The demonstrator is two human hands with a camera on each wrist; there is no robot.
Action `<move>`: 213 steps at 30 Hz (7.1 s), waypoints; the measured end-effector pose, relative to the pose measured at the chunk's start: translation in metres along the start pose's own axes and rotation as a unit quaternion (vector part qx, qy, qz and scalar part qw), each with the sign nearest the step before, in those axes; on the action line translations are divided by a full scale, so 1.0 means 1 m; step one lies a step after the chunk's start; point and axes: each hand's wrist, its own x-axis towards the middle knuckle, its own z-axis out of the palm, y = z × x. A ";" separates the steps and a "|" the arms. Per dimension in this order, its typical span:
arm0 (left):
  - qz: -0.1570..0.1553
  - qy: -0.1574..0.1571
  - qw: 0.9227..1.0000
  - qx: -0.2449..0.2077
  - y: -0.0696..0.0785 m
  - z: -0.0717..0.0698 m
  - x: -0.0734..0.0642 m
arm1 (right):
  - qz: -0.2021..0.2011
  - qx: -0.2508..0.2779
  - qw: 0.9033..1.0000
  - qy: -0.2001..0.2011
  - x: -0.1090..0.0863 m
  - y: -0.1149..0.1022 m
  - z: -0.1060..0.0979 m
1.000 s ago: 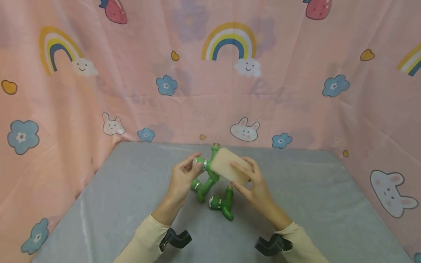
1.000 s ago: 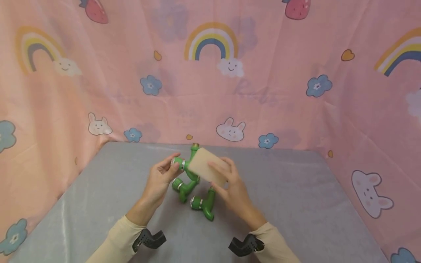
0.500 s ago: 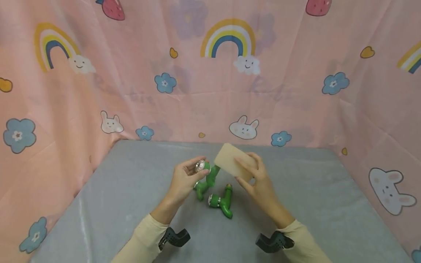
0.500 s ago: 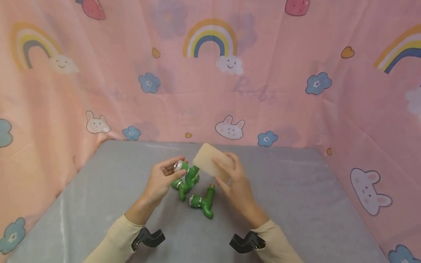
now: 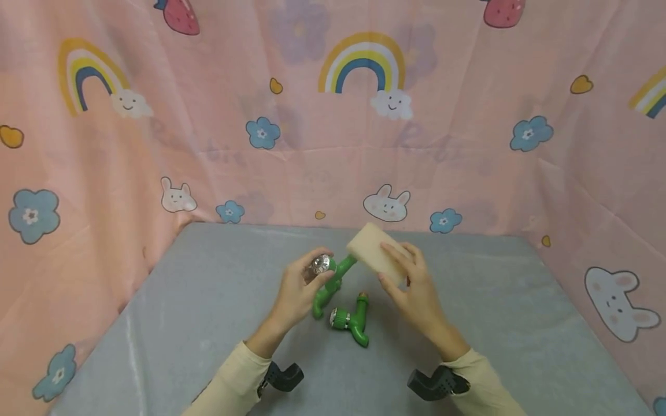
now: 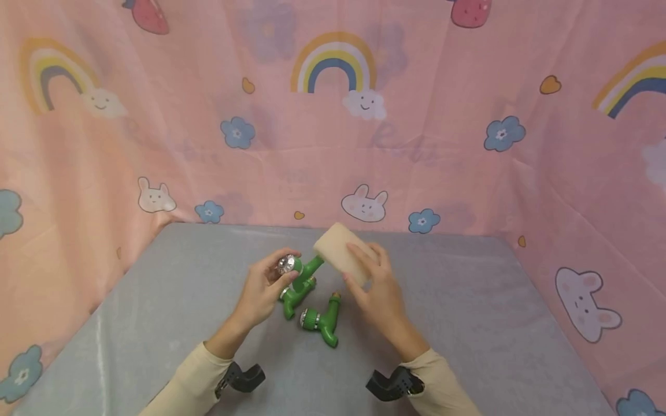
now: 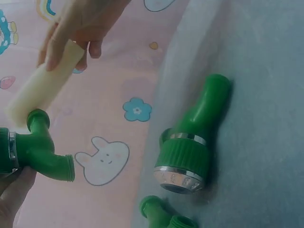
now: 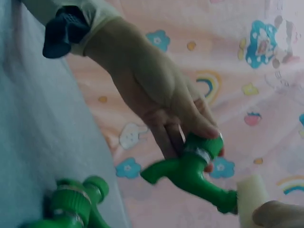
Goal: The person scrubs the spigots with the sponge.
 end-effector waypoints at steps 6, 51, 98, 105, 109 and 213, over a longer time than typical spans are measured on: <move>-0.006 -0.010 1.000 0.004 -0.001 0.002 -0.001 | 0.082 0.019 0.996 0.034 0.005 0.006 -0.012; 0.018 -0.022 0.998 0.051 -0.001 0.001 0.000 | -0.032 0.100 0.994 -0.042 -0.007 -0.025 0.006; -0.074 -0.011 0.981 0.182 0.005 -0.002 -0.006 | 0.012 0.015 0.999 0.043 -0.001 -0.005 -0.001; -0.069 -0.034 0.992 0.097 0.005 -0.001 -0.005 | -0.083 0.054 0.995 -0.009 -0.011 -0.032 0.006; -0.091 -0.059 0.992 -0.063 0.005 -0.003 -0.003 | -0.074 0.046 0.996 -0.014 -0.013 -0.034 0.011; -0.125 -0.066 0.951 -0.275 0.000 -0.002 -0.001 | 0.037 0.202 0.974 -0.099 0.004 -0.015 -0.026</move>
